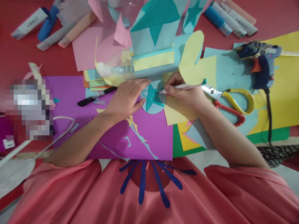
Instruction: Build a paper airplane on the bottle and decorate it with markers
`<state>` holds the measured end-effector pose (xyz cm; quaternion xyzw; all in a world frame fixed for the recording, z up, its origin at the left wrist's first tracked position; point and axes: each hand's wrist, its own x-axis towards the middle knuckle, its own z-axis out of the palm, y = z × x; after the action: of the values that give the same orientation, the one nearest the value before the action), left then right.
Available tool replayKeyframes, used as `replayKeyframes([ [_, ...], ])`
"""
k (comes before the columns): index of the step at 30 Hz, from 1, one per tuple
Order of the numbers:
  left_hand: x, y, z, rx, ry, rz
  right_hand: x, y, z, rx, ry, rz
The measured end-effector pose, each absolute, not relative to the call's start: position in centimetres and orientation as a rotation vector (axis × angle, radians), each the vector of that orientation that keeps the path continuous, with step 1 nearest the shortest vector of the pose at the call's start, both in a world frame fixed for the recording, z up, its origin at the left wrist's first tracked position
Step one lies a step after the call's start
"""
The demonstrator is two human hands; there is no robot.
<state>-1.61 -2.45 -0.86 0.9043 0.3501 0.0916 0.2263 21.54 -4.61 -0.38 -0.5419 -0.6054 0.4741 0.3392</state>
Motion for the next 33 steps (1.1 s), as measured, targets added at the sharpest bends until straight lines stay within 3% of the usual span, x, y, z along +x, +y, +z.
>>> replayKeyframes([
  [33, -1.58, -2.43, -0.85, 2.491, 0.960, 0.253, 21.53, -4.85, -0.29, -1.418, -1.469, 1.177],
])
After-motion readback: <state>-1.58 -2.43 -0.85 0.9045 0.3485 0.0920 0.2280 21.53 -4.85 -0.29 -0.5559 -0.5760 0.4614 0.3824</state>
